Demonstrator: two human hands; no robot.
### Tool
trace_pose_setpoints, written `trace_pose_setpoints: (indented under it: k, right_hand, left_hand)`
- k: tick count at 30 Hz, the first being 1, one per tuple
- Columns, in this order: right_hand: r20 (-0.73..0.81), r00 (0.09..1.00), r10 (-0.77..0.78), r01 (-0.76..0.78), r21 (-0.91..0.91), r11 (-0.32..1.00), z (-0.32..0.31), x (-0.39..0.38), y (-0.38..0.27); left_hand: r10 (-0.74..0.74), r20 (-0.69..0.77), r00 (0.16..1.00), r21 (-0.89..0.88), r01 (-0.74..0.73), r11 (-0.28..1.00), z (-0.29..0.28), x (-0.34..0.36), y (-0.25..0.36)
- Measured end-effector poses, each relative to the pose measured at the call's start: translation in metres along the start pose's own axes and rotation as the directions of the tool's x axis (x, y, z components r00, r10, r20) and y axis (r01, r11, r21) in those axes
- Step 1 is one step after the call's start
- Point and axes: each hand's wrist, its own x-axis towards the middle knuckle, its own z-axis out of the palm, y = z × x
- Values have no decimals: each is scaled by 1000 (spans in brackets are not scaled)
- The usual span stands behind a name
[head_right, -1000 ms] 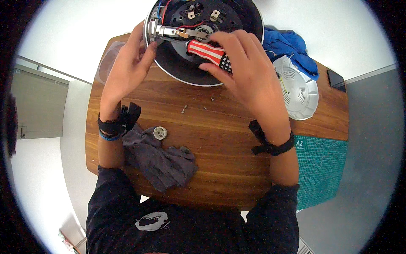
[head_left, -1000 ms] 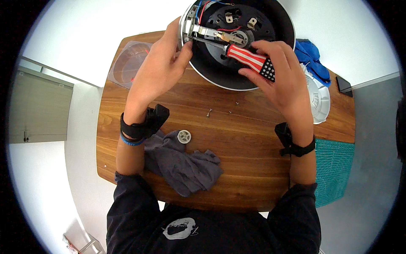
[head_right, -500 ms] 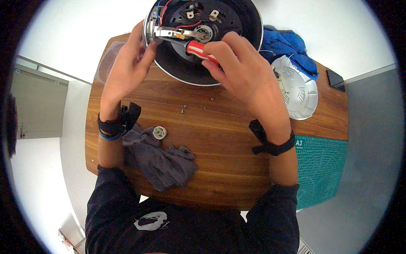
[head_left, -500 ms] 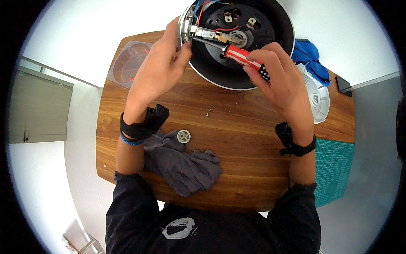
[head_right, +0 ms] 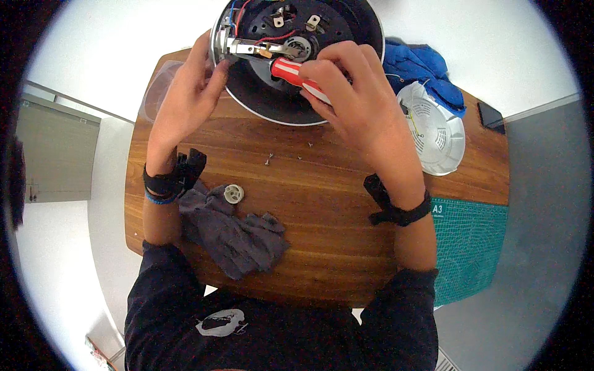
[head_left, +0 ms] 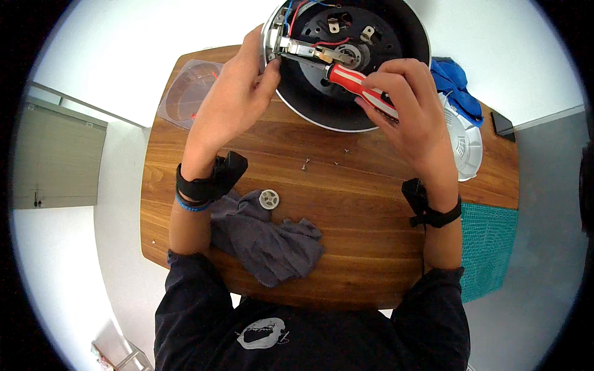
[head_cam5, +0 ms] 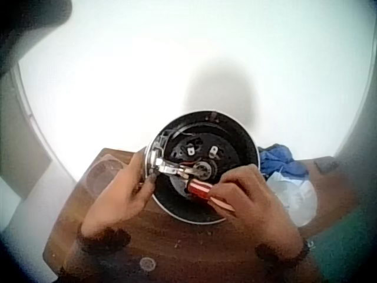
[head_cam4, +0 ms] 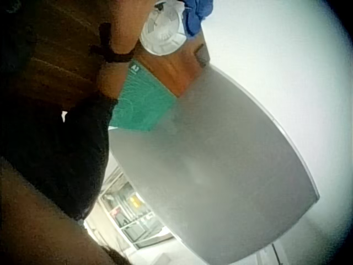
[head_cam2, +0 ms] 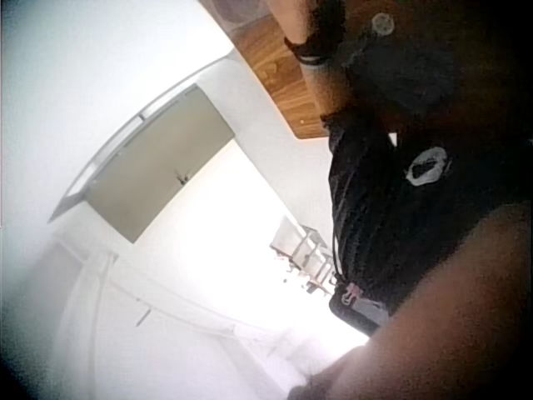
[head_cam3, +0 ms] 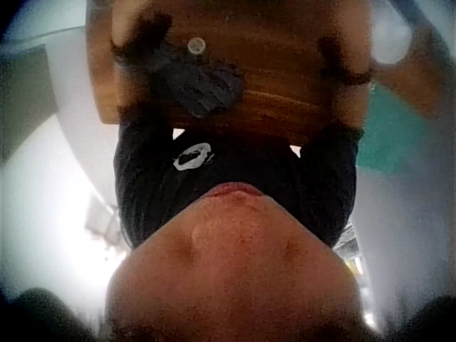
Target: The person disassembles a white cylindrical appliance on a wooden table, using a screwdriver to remove screws and detach internal components. They manipulate wires and parts inside the housing, then reassemble the unit by placing components back and securing the casing.
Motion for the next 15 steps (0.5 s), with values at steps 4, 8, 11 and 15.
trace_pose_setpoints:
  k: [4, 8, 11, 15]
  right_hand:
    - [25, 987, 160, -161, 45, 986, 2, 0, -11]
    - [41, 984, 172, -172, 0, 985, 1, -1, -11]
    - [33, 989, 143, -143, 0, 990, 2, -1, -10]
    - [19, 996, 86, -87, 43, 995, 2, 1, -9]
  left_hand:
    - [-39, 21, 999, -8, 39, 999, -1, 1, 7]
    - [-27, 34, 999, 22, 26, 999, -2, 0, 3]
    - [-21, 26, 999, 30, 20, 999, -2, 0, 6]
    - [-23, 14, 1000, 3, 23, 1000, 0, 0, 5]
